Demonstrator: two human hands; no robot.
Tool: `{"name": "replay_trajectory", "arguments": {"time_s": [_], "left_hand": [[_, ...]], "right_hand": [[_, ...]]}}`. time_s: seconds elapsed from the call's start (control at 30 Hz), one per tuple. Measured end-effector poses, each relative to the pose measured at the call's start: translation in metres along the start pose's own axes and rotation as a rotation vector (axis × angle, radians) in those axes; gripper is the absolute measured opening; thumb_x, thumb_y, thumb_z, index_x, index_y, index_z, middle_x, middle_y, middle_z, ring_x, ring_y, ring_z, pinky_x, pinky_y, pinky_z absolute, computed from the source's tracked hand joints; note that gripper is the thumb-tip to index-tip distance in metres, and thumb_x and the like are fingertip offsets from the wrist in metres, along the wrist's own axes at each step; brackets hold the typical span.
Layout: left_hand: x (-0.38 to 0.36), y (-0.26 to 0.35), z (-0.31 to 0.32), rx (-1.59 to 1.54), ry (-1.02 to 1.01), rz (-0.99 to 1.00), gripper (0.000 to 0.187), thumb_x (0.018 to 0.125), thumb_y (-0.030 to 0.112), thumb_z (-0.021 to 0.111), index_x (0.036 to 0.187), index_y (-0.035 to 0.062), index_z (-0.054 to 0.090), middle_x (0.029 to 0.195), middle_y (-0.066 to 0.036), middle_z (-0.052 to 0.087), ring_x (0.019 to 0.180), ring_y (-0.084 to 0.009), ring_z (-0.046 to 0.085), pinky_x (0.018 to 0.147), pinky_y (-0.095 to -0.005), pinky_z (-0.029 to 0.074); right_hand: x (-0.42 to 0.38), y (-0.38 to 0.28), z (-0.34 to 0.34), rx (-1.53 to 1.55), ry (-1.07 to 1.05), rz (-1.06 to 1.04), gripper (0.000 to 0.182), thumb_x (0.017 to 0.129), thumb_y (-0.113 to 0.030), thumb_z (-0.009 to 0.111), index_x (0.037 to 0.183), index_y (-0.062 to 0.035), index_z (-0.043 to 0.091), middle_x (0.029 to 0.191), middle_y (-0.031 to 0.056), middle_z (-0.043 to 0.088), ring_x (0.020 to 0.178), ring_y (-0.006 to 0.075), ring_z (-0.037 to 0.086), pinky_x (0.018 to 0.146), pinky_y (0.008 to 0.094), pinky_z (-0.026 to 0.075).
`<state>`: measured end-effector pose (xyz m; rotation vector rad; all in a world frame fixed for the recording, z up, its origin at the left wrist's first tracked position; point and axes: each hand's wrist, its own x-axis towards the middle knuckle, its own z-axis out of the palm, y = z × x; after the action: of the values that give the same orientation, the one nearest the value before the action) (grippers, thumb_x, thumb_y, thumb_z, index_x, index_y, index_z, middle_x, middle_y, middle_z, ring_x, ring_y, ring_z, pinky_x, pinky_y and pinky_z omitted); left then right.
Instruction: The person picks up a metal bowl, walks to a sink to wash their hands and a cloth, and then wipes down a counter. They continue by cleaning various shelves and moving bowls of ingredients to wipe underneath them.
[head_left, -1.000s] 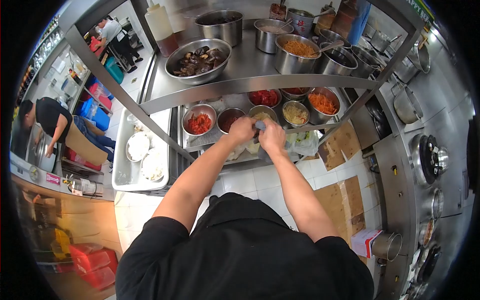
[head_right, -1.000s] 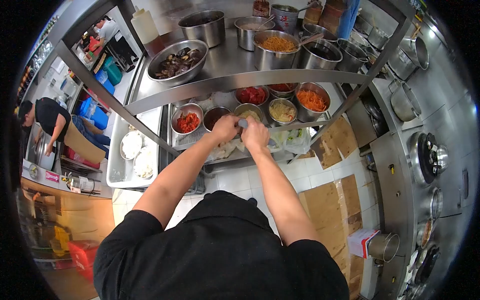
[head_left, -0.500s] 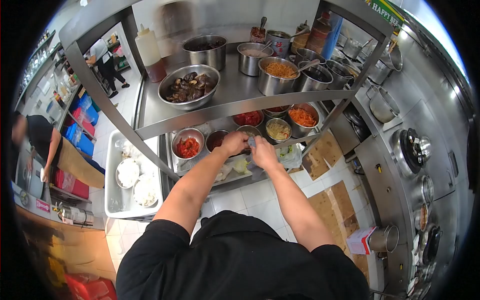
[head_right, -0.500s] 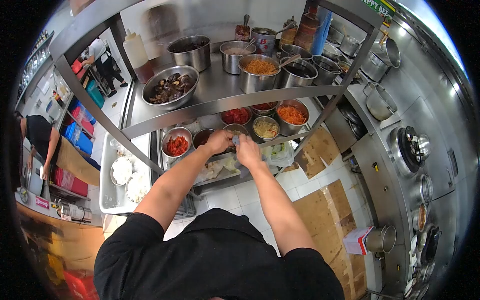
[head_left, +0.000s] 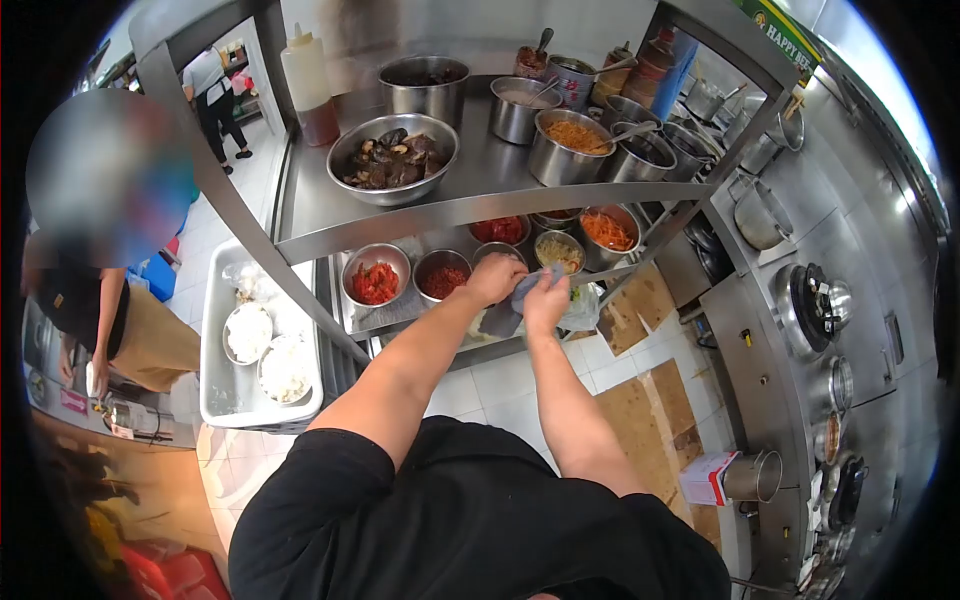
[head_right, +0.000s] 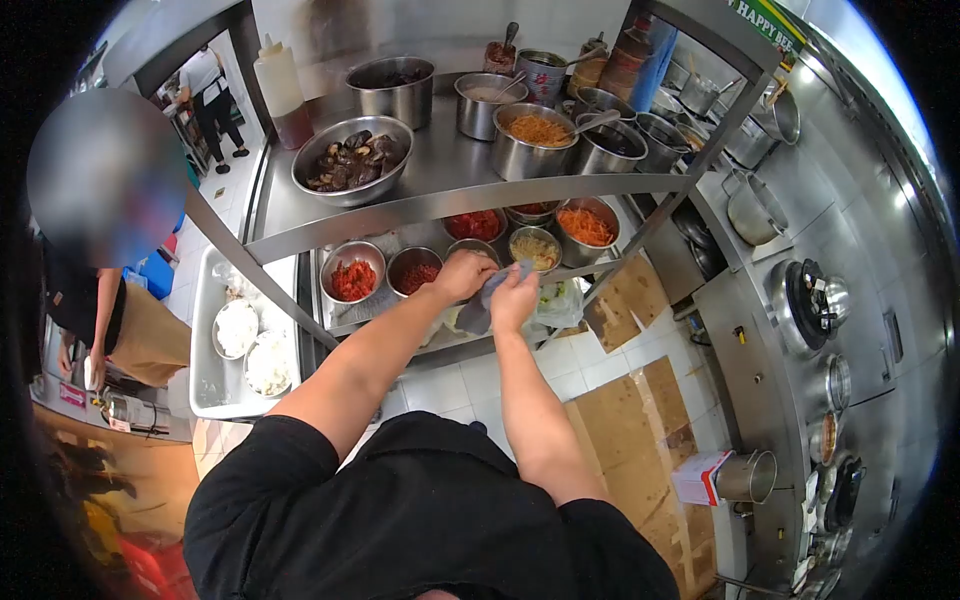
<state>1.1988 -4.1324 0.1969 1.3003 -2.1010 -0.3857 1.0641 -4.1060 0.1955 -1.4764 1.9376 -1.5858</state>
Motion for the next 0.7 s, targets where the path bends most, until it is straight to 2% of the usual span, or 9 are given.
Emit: {"name": "replay_trajectory", "arguments": {"time_s": [0.07,0.1,0.2,0.23,0.33,0.37,0.47,0.57,0.7], "left_hand": [[-0.003,-0.005,-0.002,0.028,0.003,0.011,0.018,0.087,0.02,0.066,0.095,0.0064,0.075,0.097,-0.013,0.072,0.092,-0.0343,0.067,0.083,-0.0441,0.052],[-0.006,-0.009,-0.003,-0.007,0.017,-0.003,0.018,0.087,0.02,0.066,0.095,0.0063,0.075,0.097,-0.013,0.072,0.092,-0.0345,0.067,0.083,-0.0442,0.052],[-0.01,-0.017,-0.012,-0.078,0.01,-0.071,0.018,0.087,0.019,0.066,0.094,0.0055,0.074,0.096,-0.014,0.071,0.091,-0.0354,0.066,0.082,-0.0448,0.052],[-0.007,-0.011,-0.018,-0.091,-0.019,-0.117,0.017,0.086,0.019,0.066,0.093,0.0049,0.074,0.095,-0.014,0.071,0.09,-0.0358,0.066,0.082,-0.0453,0.052],[-0.001,-0.003,-0.023,-0.011,-0.083,-0.11,0.016,0.085,0.018,0.066,0.089,0.0033,0.072,0.092,-0.016,0.07,0.089,-0.037,0.066,0.081,-0.0462,0.051],[-0.001,-0.003,-0.024,0.038,-0.105,-0.083,0.017,0.085,0.018,0.066,0.088,0.0027,0.072,0.091,-0.016,0.07,0.089,-0.0374,0.065,0.081,-0.0464,0.051],[-0.007,-0.013,-0.01,-0.007,0.007,0.005,0.018,0.084,0.02,0.065,0.082,0.0027,0.071,0.09,-0.018,0.069,0.087,-0.0379,0.065,0.079,-0.0486,0.051],[-0.007,-0.007,-0.007,0.055,0.011,-0.077,0.018,0.084,0.02,0.064,0.088,0.0039,0.072,0.091,-0.018,0.069,0.089,-0.0379,0.065,0.082,-0.0481,0.05],[-0.009,-0.015,0.003,0.052,0.038,-0.041,0.02,0.087,0.021,0.063,0.096,0.0055,0.073,0.099,-0.016,0.07,0.095,-0.0367,0.065,0.085,-0.0477,0.051]], "right_hand": [[0.017,0.012,0.003,0.08,0.224,0.08,0.037,0.099,-0.032,0.056,0.106,0.0044,0.059,0.092,0.0282,0.067,0.085,0.046,0.064,0.076,0.0508,0.048],[0.032,0.012,-0.011,0.109,0.104,0.181,0.038,0.1,-0.032,0.055,0.11,0.0046,0.058,0.092,0.0267,0.068,0.085,0.044,0.065,0.079,0.0463,0.05],[0.046,-0.012,-0.05,0.379,-0.465,0.089,0.038,0.1,-0.03,0.055,0.117,0.0039,0.058,0.1,0.025,0.067,0.093,0.0423,0.064,0.084,0.0434,0.05],[0.044,-0.006,-0.044,0.305,-0.492,-0.106,0.04,0.098,-0.025,0.057,0.128,0.0013,0.054,0.104,0.0222,0.065,0.099,0.0411,0.062,0.087,0.0426,0.05],[0.029,-0.007,-0.032,-0.032,-0.498,-0.582,0.048,0.095,-0.022,0.059,0.137,-0.0007,0.047,0.104,0.0226,0.064,0.104,0.0426,0.06,0.088,0.0457,0.049],[0.025,-0.009,-0.03,-0.125,-0.591,-0.576,0.049,0.093,-0.018,0.059,0.136,-0.0002,0.046,0.101,0.0263,0.062,0.104,0.0467,0.059,0.089,0.0504,0.048],[0.031,-0.007,-0.017,-0.293,-0.715,-0.448,0.048,0.092,-0.018,0.062,0.134,0.0011,0.048,0.104,0.0305,0.062,0.104,0.047,0.059,0.096,0.0484,0.046],[0.023,-0.017,-0.015,-0.248,-0.594,-0.329,0.04,0.094,-0.017,0.057,0.127,0.005,0.05,0.108,0.0335,0.06,0.105,0.0504,0.057,0.092,0.0545,0.045],[0.008,0.017,0.006,-0.034,-0.091,-0.086,0.044,0.097,-0.022,0.056,0.127,0.0103,0.048,0.124,0.034,0.056,0.112,0.0486,0.056,0.098,0.0495,0.044]]}}
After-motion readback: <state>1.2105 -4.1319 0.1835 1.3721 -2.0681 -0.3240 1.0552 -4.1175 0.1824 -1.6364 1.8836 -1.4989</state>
